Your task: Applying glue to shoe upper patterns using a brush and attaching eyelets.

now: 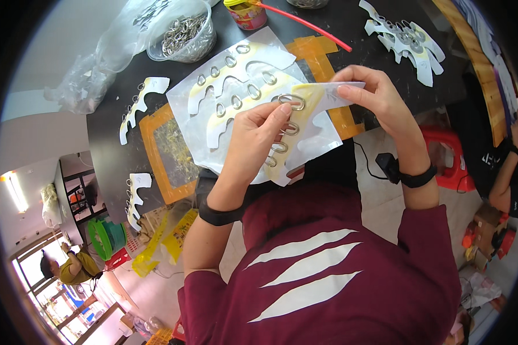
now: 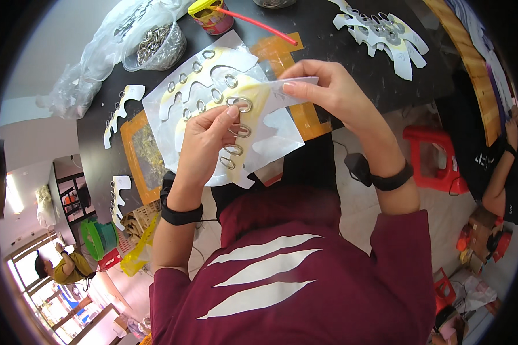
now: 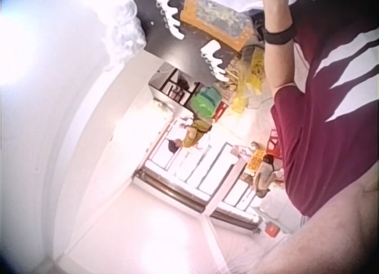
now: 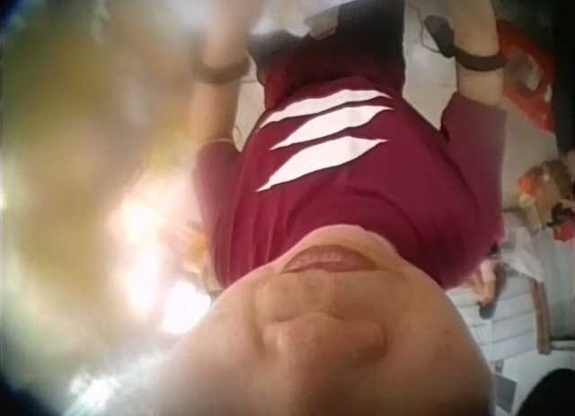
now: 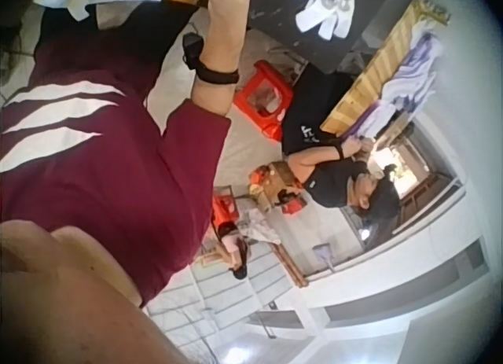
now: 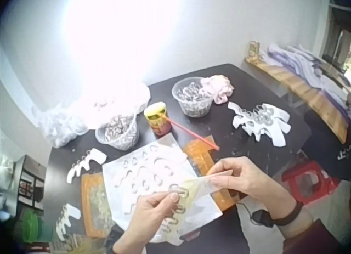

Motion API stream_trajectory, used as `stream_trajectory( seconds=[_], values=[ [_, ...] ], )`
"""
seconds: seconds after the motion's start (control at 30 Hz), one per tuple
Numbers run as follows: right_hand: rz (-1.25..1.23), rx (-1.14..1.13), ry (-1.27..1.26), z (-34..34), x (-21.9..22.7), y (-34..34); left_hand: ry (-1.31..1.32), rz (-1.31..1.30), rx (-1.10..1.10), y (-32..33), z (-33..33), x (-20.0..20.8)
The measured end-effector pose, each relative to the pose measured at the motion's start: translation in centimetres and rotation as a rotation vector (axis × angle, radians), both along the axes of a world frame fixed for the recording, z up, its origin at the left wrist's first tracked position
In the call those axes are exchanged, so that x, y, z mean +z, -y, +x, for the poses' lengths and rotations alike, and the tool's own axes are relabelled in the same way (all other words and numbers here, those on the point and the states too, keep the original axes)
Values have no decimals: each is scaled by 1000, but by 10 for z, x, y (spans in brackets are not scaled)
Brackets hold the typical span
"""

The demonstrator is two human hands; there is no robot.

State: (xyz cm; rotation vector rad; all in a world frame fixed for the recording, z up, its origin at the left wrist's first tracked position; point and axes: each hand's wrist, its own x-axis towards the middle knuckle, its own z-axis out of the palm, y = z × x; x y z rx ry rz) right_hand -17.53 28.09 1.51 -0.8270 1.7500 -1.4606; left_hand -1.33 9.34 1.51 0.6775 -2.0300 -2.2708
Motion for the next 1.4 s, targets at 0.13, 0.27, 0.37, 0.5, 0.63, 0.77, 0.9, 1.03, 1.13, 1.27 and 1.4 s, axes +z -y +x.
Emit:
stream_trajectory(
  seconds=[0.13,0.27,0.37,0.5,0.63,0.77,0.9,1.03,1.13,1.27,1.4],
  values=[
    [-125,-36,135,-4,-7,-7,-11,-32,5,0,-4,1],
    [-347,-86,421,15,-6,-4,-38,3,39,0,-7,1],
    [-263,-169,307,28,-22,3,-59,13,45,0,-8,-2],
    [-307,-230,336,37,-28,11,-25,239,18,8,-6,-6],
    [-339,-227,420,37,-27,13,-144,841,-128,22,-6,-10],
    [-324,-211,475,41,-22,23,-77,775,-226,25,-8,-17],
    [-330,-200,516,42,-21,30,-93,888,-351,29,-8,-16],
    [-325,-203,521,43,-22,32,-91,863,-350,30,-10,-17],
    [-325,-189,523,42,-22,34,-76,815,-292,30,-13,-18],
    [-318,-236,579,41,-25,35,-116,699,-87,21,-16,-13],
    [-352,-306,640,45,-26,37,-149,590,82,14,-14,-13]
  ],
)
